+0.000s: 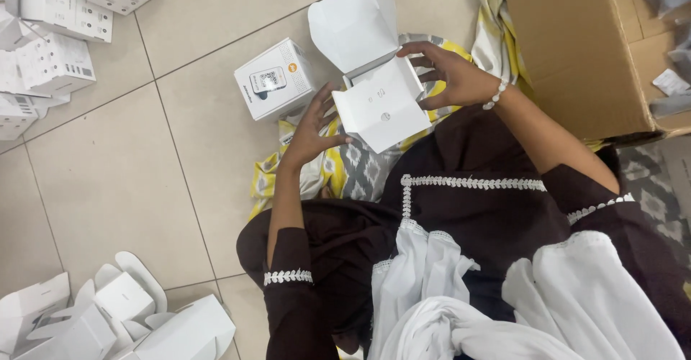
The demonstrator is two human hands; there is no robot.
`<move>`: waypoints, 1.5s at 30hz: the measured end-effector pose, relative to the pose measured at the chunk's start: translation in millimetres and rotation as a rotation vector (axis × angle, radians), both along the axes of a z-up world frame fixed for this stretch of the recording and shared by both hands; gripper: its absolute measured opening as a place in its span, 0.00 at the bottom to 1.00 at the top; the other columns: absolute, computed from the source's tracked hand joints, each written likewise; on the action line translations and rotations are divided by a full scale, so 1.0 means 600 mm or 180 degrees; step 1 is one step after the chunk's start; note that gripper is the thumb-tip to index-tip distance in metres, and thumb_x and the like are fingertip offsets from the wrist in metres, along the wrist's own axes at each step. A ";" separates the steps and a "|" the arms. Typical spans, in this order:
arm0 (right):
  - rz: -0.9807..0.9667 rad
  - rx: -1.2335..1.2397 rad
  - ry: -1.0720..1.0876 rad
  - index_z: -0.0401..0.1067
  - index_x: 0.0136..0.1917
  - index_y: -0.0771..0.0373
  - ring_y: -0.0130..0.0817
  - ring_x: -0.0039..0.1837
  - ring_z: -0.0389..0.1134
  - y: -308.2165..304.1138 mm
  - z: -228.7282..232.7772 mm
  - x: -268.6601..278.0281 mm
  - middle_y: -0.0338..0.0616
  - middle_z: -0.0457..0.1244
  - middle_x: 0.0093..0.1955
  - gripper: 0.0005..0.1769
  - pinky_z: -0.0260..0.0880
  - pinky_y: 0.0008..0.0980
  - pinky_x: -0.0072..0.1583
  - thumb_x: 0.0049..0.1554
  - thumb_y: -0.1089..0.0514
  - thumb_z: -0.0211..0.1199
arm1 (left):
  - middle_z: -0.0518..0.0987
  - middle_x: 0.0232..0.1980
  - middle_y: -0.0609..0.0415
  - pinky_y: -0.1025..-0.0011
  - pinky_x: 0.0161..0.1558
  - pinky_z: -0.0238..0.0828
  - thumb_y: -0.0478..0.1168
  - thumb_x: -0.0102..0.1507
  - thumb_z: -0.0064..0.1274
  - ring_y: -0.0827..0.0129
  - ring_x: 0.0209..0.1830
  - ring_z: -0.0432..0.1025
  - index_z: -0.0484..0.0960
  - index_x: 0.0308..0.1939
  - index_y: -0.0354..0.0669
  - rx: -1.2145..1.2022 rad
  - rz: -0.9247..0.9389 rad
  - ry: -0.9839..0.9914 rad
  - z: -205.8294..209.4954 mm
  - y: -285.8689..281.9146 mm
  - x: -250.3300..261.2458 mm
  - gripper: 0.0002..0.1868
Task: The person unboxes electronic devices and accessories and organizes them into retail packaging.
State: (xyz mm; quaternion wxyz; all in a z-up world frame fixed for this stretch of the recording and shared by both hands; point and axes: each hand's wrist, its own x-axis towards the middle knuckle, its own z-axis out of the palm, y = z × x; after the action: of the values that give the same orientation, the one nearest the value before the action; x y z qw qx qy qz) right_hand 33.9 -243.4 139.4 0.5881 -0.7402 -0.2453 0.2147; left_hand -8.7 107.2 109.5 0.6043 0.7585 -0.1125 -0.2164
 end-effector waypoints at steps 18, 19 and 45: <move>0.0302 -0.2078 -0.1386 0.48 0.81 0.65 0.56 0.67 0.64 0.017 -0.075 0.044 0.62 0.49 0.80 0.60 0.67 0.45 0.66 0.43 0.54 0.75 | 0.61 0.79 0.41 0.57 0.77 0.55 0.44 0.49 0.71 0.48 0.80 0.56 0.53 0.80 0.46 0.1457 0.0026 -0.0809 -0.101 -0.047 0.060 0.59; 0.0306 -0.2076 -0.1381 0.48 0.81 0.65 0.56 0.67 0.64 0.023 -0.085 0.045 0.62 0.49 0.80 0.60 0.67 0.45 0.66 0.43 0.54 0.75 | 0.61 0.79 0.41 0.57 0.77 0.55 0.44 0.49 0.71 0.48 0.80 0.56 0.53 0.80 0.46 0.1458 0.0027 -0.0803 -0.113 -0.043 0.062 0.59; -0.0783 -0.2407 -0.1235 0.31 0.87 0.52 0.58 0.65 0.67 0.111 -0.206 0.075 0.57 0.51 0.80 0.75 0.67 0.53 0.65 0.38 0.60 0.76 | 0.60 0.76 0.38 0.55 0.74 0.63 0.40 0.53 0.71 0.51 0.73 0.64 0.39 0.84 0.32 0.3675 0.1384 -0.0769 -0.250 -0.195 0.070 0.67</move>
State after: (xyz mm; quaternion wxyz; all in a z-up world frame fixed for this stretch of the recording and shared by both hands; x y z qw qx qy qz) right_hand 79.0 -176.9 15.8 0.2402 -0.9536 -0.1654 0.0749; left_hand 33.4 -10.0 -40.6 0.1105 0.9872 0.1118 -0.0272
